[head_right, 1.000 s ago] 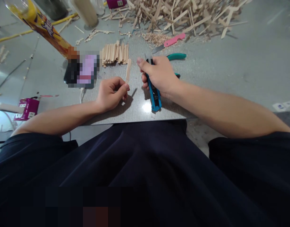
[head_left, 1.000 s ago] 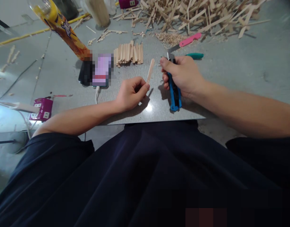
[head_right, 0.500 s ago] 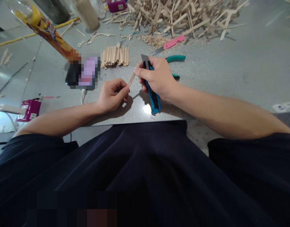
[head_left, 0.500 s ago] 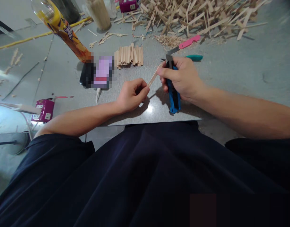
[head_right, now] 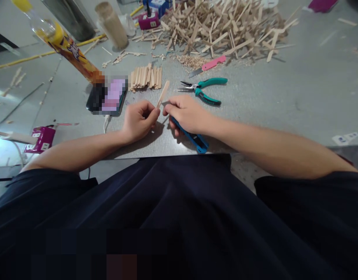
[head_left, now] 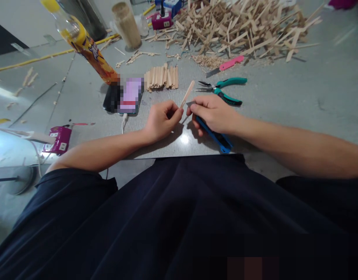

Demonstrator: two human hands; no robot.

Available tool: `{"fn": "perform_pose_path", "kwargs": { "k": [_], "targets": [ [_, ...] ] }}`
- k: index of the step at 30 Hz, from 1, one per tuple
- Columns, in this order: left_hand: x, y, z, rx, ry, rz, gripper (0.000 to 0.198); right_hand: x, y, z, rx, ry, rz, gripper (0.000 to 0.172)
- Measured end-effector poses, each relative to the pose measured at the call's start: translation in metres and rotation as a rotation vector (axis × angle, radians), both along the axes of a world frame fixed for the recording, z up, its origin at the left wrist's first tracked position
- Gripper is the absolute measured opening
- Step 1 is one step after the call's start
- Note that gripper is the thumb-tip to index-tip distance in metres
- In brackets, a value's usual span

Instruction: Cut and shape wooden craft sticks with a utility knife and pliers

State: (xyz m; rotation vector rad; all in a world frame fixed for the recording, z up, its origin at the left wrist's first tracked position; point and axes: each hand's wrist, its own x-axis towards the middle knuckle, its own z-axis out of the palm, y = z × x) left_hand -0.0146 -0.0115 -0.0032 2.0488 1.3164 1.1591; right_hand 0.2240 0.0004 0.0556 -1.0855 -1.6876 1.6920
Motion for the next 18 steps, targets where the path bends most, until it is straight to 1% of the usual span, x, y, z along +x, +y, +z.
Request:
{"fn": "perform_pose_path", "kwargs": {
  "k": [3,5,11,14,18],
  "targets": [
    [0.001,-0.002,0.000,0.014,0.032,-0.013,0.039,-0.002,-0.007,0.000,0.002,-0.019,0.010,0.024],
    [0.001,-0.003,0.000,0.013,0.053,-0.006,0.040,-0.002,-0.006,-0.002,0.016,-0.031,0.005,0.022],
    [0.001,-0.004,-0.001,0.069,0.064,-0.026,0.032,0.000,0.004,-0.007,0.052,0.015,-0.001,0.030],
    [0.001,-0.004,-0.001,0.101,0.091,-0.019,0.030,-0.002,0.003,-0.002,0.033,-0.042,-0.005,0.034],
    [-0.001,-0.005,-0.001,0.099,0.143,-0.014,0.029,-0.006,-0.002,0.008,-0.005,-0.141,-0.059,0.041]
  ]
}}
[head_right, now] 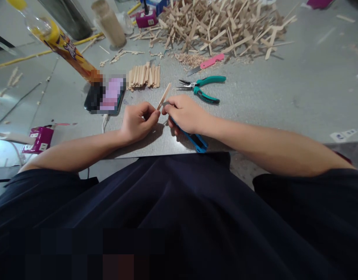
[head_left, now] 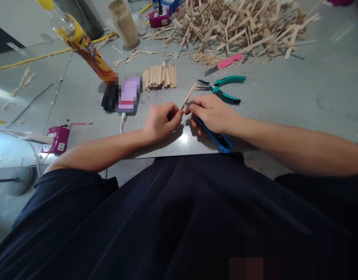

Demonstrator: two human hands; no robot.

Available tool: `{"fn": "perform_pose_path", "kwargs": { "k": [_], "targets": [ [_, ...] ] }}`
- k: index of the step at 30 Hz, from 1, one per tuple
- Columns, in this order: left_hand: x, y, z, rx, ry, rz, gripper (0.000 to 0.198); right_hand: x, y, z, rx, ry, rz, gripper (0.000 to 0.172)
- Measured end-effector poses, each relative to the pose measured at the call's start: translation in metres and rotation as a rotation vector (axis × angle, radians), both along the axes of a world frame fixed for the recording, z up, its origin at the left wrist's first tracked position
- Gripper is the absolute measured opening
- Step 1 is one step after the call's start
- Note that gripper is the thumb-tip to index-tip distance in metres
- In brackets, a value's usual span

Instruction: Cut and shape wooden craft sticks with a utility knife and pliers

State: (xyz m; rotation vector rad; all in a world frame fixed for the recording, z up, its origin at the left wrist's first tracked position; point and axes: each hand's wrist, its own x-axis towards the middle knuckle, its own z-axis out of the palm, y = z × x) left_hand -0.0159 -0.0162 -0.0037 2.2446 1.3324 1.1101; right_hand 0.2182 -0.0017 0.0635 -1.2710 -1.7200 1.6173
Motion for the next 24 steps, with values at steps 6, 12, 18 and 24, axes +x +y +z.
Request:
{"fn": "perform_pose_path", "kwargs": {
  "k": [6,12,18,24],
  "targets": [
    [-0.003,-0.004,0.000,0.055,0.067,-0.008,0.025,-0.003,-0.007,0.011,-0.044,-0.061,0.013,0.044],
    [-0.003,-0.004,-0.001,0.048,0.067,-0.038,0.024,-0.003,-0.008,0.011,-0.093,-0.059,0.048,0.041],
    [-0.001,-0.002,-0.001,0.013,0.009,-0.075,0.026,-0.004,-0.006,0.005,-0.133,-0.018,0.055,0.040],
    [0.002,-0.002,0.000,-0.038,-0.090,-0.072,0.034,-0.001,-0.004,0.009,-0.112,-0.013,0.020,0.041]
  ]
}}
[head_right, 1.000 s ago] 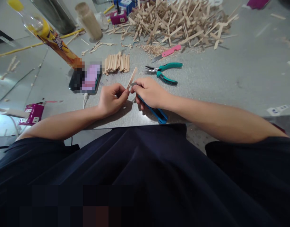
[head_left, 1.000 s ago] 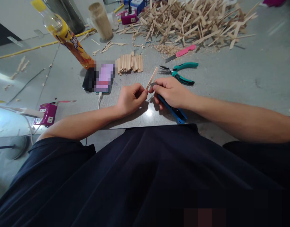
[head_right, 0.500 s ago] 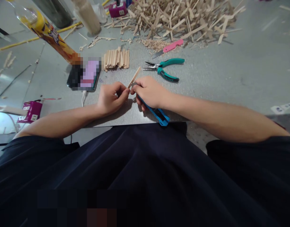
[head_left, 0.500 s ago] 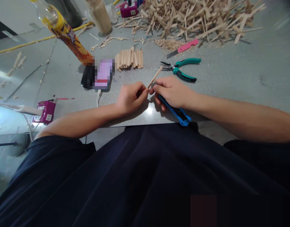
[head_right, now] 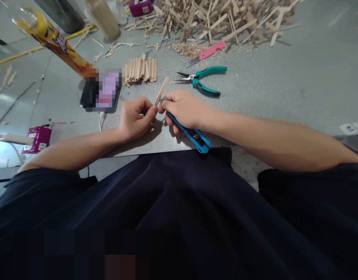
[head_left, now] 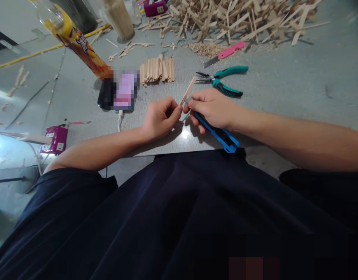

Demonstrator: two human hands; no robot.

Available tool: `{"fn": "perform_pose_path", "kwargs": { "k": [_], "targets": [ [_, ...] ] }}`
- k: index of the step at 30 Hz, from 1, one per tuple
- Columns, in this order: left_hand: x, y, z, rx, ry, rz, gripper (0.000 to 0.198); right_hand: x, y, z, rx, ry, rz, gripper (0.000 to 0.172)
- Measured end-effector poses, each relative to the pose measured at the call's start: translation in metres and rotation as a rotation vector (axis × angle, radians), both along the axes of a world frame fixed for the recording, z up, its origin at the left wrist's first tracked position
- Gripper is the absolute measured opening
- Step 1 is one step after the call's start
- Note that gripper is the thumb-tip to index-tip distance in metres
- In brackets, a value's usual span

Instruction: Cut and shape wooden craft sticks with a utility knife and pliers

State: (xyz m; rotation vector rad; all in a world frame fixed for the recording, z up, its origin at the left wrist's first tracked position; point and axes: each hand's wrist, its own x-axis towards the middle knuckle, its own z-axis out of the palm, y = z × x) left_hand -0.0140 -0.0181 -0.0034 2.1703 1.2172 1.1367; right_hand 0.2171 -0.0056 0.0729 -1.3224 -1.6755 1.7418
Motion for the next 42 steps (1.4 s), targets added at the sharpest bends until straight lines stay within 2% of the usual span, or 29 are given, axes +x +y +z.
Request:
{"fn": "perform_pose_path", "kwargs": {
  "k": [4,11,16,19,27,33,38,42],
  "targets": [
    [0.000,0.001,0.000,-0.014,0.001,0.002,0.033,0.002,0.004,-0.001,0.039,-0.043,0.002,0.038],
    [-0.003,0.001,-0.004,0.077,0.100,0.040,0.026,0.004,0.001,0.000,0.073,-0.051,0.024,0.040],
    [-0.004,-0.001,-0.002,0.046,0.133,0.034,0.026,0.002,-0.002,0.002,0.043,-0.101,0.054,0.042],
    [-0.004,-0.001,0.000,-0.012,0.065,-0.008,0.033,0.002,0.000,-0.001,-0.003,-0.051,0.056,0.040],
    [0.001,0.001,0.007,-0.257,-0.123,-0.098,0.072,0.011,0.012,-0.007,-0.085,0.115,0.105,0.030],
    [0.001,0.002,0.006,-0.298,-0.188,-0.102,0.072,0.014,0.016,-0.004,-0.069,0.155,0.133,0.034],
    [0.000,0.004,0.005,-0.282,-0.232,-0.127,0.070,0.010,0.009,0.009,-0.055,0.057,0.057,0.038],
    [0.001,0.003,0.006,-0.291,-0.198,-0.079,0.073,0.008,0.008,0.010,-0.052,0.039,0.049,0.040]
  ]
}}
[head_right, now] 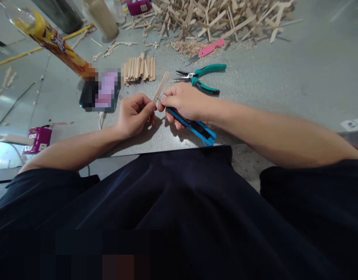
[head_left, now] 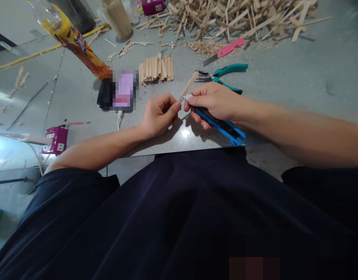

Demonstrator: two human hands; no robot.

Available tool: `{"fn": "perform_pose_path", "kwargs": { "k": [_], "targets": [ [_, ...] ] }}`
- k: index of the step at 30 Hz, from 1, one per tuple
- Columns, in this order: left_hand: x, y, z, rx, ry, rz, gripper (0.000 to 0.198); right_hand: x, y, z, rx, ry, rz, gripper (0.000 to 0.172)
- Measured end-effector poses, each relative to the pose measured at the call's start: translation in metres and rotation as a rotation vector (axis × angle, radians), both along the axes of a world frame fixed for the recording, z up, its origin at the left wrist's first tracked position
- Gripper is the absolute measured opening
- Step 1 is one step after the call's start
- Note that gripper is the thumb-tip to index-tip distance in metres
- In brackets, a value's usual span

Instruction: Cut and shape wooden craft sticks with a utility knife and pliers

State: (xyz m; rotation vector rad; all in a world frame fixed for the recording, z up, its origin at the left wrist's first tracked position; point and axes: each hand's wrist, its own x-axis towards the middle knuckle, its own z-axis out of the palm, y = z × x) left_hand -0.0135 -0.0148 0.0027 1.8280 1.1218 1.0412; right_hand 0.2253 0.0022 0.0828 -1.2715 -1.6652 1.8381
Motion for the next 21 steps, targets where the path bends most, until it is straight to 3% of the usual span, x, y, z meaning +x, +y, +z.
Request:
{"fn": "perform_pose_path", "kwargs": {
  "k": [9,14,21],
  "targets": [
    [-0.003,0.004,-0.004,-0.061,-0.039,0.025,0.062,0.003,0.007,-0.013,-0.005,0.043,0.024,0.036],
    [-0.003,0.005,-0.004,-0.180,-0.088,0.020,0.070,0.005,0.012,-0.018,0.113,0.009,0.036,0.037],
    [0.004,-0.004,0.012,-0.438,-0.311,-0.181,0.076,0.009,0.006,-0.015,0.373,-0.006,0.081,0.036]
  ]
}}
